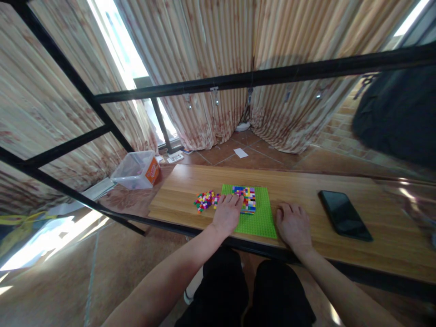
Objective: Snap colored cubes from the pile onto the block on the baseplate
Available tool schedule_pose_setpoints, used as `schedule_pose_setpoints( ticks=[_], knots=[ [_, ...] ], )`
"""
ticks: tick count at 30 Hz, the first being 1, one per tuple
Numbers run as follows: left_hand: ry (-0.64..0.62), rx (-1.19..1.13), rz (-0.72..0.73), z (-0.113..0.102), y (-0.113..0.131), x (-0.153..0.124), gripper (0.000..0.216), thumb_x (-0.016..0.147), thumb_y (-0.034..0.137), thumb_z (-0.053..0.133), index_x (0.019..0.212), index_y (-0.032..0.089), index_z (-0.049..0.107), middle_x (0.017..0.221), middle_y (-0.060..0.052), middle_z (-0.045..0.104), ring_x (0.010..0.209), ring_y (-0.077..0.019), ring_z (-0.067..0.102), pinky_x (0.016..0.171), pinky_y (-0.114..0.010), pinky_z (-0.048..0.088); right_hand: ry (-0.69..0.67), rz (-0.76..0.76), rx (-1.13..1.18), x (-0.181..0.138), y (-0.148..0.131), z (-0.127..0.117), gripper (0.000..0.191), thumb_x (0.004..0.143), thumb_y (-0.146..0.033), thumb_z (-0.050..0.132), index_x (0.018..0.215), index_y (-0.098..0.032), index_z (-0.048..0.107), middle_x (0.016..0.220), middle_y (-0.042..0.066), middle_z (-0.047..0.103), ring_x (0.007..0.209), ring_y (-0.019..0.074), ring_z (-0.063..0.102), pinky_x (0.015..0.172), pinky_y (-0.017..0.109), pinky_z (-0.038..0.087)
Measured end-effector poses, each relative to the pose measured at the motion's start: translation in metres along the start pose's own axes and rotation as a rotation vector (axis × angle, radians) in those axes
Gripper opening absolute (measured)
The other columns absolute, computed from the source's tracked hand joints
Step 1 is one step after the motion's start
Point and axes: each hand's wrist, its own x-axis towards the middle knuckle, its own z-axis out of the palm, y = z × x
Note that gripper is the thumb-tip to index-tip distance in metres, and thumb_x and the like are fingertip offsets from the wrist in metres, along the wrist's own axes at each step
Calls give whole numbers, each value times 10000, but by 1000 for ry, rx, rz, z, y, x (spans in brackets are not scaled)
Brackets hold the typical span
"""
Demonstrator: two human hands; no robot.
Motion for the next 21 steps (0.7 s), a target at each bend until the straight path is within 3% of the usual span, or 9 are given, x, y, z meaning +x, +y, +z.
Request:
schedule_pose_setpoints(
  ticks=[6, 12, 17, 21],
  knots=[
    [29, -127, -55, -8, -5, -6, 430, 945, 153, 454, 1373, 176, 490, 1249, -101, 638, 1115, -267, 568, 988, -444, 429, 36, -11, -15, 0, -2, -1, 247, 942, -237, 442, 1030, -145, 655, 1036, 131, 647, 940, 260, 514, 779, 360, 333],
    [226, -268, -381, -9, -31, -55, 396, 915, 110, 459, 1300, 164, 527, 1233, -117, 632, 1148, -265, 563, 1016, -428, 440, 32, -29, -17, -1, 0, -1, 252, 939, -238, 443, 1028, -144, 659, 1022, 141, 649, 954, 273, 522, 772, 366, 342],
    [229, -305, -695, 2, -53, -101, 283, 868, 120, 544, 1145, 158, 589, 1065, -102, 661, 1037, -250, 608, 950, -400, 479, 39, -42, -36, -2, 5, 4, 277, 936, -255, 440, 1040, -128, 663, 1027, 159, 652, 953, 290, 528, 762, 376, 350],
    [181, -285, -775, 6, -59, -103, 231, 864, 163, 587, 1094, 149, 612, 1026, -97, 663, 1032, -244, 605, 946, -377, 469, 38, -58, -34, -2, 10, 9, 295, 930, -269, 436, 1049, -123, 663, 1034, 172, 652, 942, 298, 543, 755, 390, 354]
  ],
)
